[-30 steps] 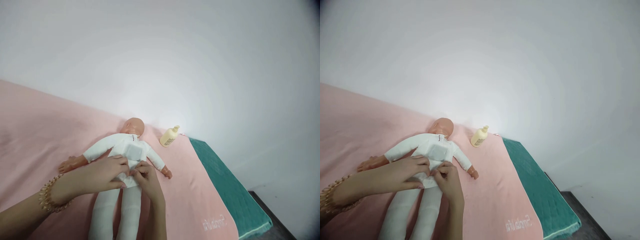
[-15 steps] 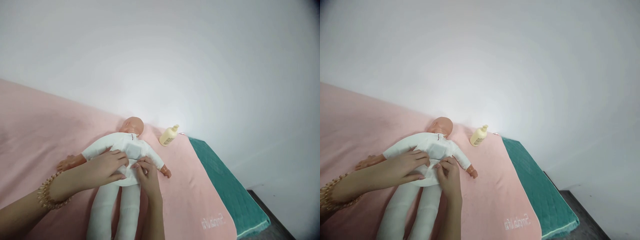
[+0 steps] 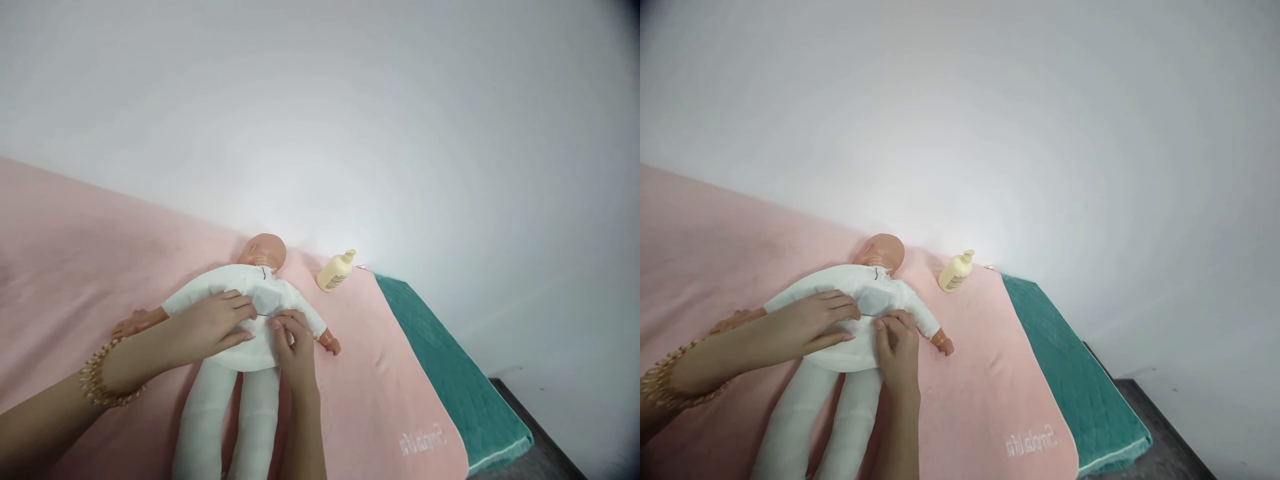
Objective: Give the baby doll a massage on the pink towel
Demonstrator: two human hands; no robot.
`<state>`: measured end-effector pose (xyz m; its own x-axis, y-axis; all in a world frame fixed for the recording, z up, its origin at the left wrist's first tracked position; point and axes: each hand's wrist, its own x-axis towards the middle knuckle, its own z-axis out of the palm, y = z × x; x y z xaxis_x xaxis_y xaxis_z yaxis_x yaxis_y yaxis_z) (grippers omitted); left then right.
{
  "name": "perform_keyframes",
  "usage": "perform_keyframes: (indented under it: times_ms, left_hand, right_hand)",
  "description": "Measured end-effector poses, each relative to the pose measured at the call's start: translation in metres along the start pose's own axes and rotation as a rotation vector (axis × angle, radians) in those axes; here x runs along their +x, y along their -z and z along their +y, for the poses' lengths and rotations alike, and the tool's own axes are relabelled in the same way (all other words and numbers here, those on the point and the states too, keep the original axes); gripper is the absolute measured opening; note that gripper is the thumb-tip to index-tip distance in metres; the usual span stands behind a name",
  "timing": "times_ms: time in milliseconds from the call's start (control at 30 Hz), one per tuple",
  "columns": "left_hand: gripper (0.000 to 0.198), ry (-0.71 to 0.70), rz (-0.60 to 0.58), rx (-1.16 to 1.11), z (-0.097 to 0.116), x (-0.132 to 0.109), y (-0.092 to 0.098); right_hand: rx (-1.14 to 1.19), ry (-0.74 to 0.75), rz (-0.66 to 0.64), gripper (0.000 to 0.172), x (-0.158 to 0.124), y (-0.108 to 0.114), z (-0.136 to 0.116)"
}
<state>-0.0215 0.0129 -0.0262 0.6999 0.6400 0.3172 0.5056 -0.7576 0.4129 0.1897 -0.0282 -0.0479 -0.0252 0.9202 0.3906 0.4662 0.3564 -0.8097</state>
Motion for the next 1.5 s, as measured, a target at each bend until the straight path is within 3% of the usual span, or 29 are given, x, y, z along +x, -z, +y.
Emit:
perform_keyframes:
  times_ms: [333, 500, 600, 700, 867, 1000, 1300, 1500]
  left_hand:
    - [0.026, 0.001, -0.027, 0.024, -0.003, 0.001, -0.002]
    - [0.030, 0.013, 0.099, -0.040, -0.006, 0.006, -0.002]
    - [0.035, 0.024, 0.214, -0.046, -0.017, 0.009, -0.006]
    - [0.040, 0.037, 0.310, 0.014, -0.031, 0.011, -0.014]
    - [0.049, 0.016, 0.281, 0.077, -0.046, 0.012, -0.027]
    - [0.051, 0.032, 0.263, 0.093, -0.047, 0.013, -0.031]
    - [0.052, 0.005, 0.287, 0.123, -0.056, 0.012, -0.038]
    - [0.059, 0.030, 0.316, 0.133, -0.058, 0.010, -0.046]
  right_hand:
    - [-0.008, -0.052, -0.033, 0.023, 0.001, -0.005, 0.003]
    - [0.020, -0.040, 0.043, 0.024, 0.010, -0.003, 0.006]
    - [0.034, 0.014, 0.101, 0.025, 0.023, 0.000, 0.010]
    - [0.053, 0.024, 0.074, 0.025, 0.035, 0.002, 0.012]
    - [-0.079, 0.033, -0.089, 0.025, 0.049, 0.000, 0.013]
    - [-0.163, 0.057, -0.148, 0.025, 0.059, -0.004, 0.015]
    - [-0.202, 0.146, -0.026, 0.021, 0.050, -0.013, 0.025]
    - [-0.232, 0.137, -0.072, 0.027, 0.051, -0.015, 0.026]
